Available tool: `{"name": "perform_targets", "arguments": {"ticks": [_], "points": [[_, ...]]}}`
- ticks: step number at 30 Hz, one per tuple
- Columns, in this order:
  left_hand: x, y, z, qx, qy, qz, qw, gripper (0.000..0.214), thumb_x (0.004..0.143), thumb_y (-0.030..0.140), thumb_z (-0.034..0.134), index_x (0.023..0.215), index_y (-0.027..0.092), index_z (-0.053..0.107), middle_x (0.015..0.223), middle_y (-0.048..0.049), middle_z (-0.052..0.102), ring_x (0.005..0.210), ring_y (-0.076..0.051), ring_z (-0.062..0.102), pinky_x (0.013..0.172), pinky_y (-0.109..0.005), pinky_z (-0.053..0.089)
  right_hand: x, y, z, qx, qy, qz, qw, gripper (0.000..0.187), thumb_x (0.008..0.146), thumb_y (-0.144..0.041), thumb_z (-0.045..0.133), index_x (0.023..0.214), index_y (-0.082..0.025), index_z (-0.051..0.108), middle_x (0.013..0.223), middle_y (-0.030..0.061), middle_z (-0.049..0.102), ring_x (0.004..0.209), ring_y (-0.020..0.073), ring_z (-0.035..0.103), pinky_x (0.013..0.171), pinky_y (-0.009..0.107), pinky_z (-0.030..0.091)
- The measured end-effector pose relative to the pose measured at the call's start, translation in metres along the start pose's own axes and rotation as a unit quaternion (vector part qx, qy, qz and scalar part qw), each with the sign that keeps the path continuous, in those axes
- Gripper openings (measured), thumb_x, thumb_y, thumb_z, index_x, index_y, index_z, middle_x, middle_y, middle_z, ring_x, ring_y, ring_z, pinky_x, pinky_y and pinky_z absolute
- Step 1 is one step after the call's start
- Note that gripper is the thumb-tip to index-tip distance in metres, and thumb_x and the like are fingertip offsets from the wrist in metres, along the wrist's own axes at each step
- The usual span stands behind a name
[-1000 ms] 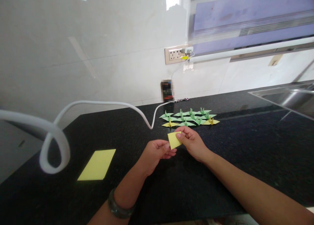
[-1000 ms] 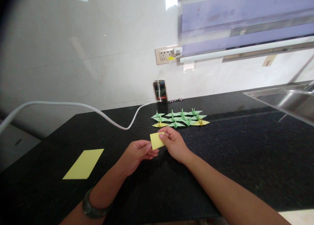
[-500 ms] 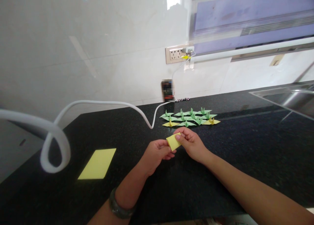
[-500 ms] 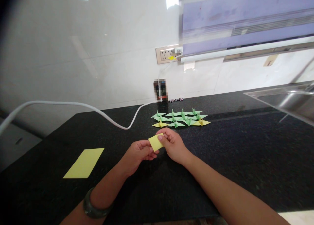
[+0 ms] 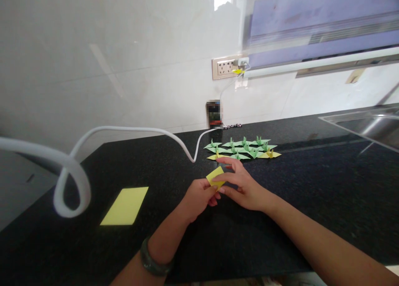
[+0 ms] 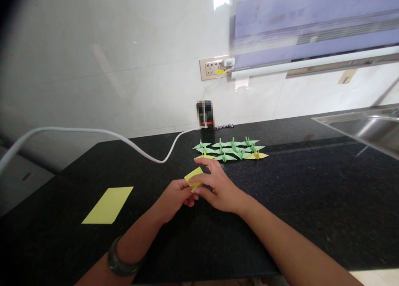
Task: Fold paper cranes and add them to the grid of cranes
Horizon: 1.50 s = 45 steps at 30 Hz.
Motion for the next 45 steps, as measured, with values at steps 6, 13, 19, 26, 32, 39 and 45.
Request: {"name": "perform_targets", "arguments": {"ticks": [6, 13, 19, 26, 32, 39, 45], "points": [[0.003, 0.001, -0.009, -0.064, 0.092, 0.027, 0.993, 0.028, 0.066, 0.032, 0.059, 0.084, 0.010, 0.061, 0.070, -0.0052, 0.065, 0.058, -0.011, 0.058, 0.057, -0.024, 0.045, 0.000, 0.005, 0.002, -0.041, 0.004, -0.004, 0.999, 0.011, 0.074, -0.018, 0.054, 0.080, -0.022, 0.063, 0.117, 0.0065, 0.040, 0.112, 0.0217, 0.034, 0.092, 0.041, 0.030], [0.003, 0.000, -0.010, -0.106, 0.091, 0.044, 0.989, 0.031, 0.067, 0.032, 0.060, 0.087, 0.008, 0.061, 0.083, -0.0119, 0.066, 0.073, -0.016, 0.062, 0.065, -0.025, 0.047, -0.001, 0.014, 0.007, -0.034, 0.057, 0.049, 0.997, 0.010, 0.075, -0.020, 0.053, 0.078, -0.019, 0.062, 0.110, 0.0080, 0.046, 0.105, 0.0202, 0.042, 0.087, 0.037, 0.036], [0.002, 0.000, -0.007, -0.101, 0.057, 0.043, 0.992, 0.032, 0.069, 0.031, 0.058, 0.091, 0.008, 0.061, 0.091, -0.0132, 0.065, 0.078, -0.018, 0.062, 0.065, -0.024, 0.047, -0.003, 0.020, 0.014, 0.000, 0.099, 0.129, 0.987, 0.010, 0.078, -0.021, 0.048, 0.074, -0.017, 0.057, 0.085, 0.0051, 0.055, 0.079, 0.0147, 0.052, 0.072, 0.028, 0.041], [0.000, -0.001, -0.002, -0.089, 0.048, 0.029, 0.994, 0.033, 0.069, 0.034, 0.058, 0.087, 0.007, 0.062, 0.087, -0.0146, 0.065, 0.081, -0.020, 0.061, 0.067, -0.027, 0.047, -0.006, 0.026, 0.019, -0.002, 0.127, 0.194, 0.973, 0.009, 0.076, -0.024, 0.050, 0.073, -0.017, 0.055, 0.069, 0.0016, 0.055, 0.065, 0.0133, 0.050, 0.059, 0.024, 0.039], [-0.001, 0.000, 0.000, -0.068, 0.045, 0.032, 0.996, 0.034, 0.071, 0.034, 0.056, 0.088, 0.005, 0.061, 0.091, -0.0173, 0.064, 0.084, -0.022, 0.060, 0.070, -0.030, 0.046, -0.008, 0.027, 0.020, -0.007, 0.146, 0.224, 0.964, 0.011, 0.076, -0.026, 0.048, 0.074, -0.017, 0.054, 0.067, 0.0008, 0.055, 0.061, 0.0125, 0.049, 0.056, 0.023, 0.038], [0.000, -0.003, 0.000, -0.054, 0.044, 0.037, 0.997, 0.034, 0.070, 0.036, 0.056, 0.087, 0.007, 0.062, 0.089, -0.0156, 0.065, 0.080, -0.020, 0.061, 0.068, -0.029, 0.047, -0.008, 0.027, 0.018, 0.000, 0.153, 0.221, 0.963, 0.012, 0.075, -0.027, 0.049, 0.072, -0.017, 0.054, 0.066, 0.0008, 0.055, 0.060, 0.0124, 0.049, 0.055, 0.023, 0.038], [0.002, -0.006, 0.000, -0.006, 0.082, 0.037, 0.996, 0.035, 0.066, 0.038, 0.059, 0.081, 0.007, 0.063, 0.073, -0.0125, 0.067, 0.061, -0.016, 0.062, 0.056, -0.024, 0.046, -0.007, 0.023, 0.020, 0.025, 0.136, 0.223, 0.965, 0.012, 0.075, -0.028, 0.050, 0.071, -0.017, 0.053, 0.066, 0.0008, 0.054, 0.061, 0.0124, 0.048, 0.055, 0.023, 0.038]]}}
Point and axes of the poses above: each hand's wrist, its own x-axis towards the middle knuckle, its own z-axis out of the palm, y = z × x, the point moved 2 cm from there along x, towards the middle knuckle
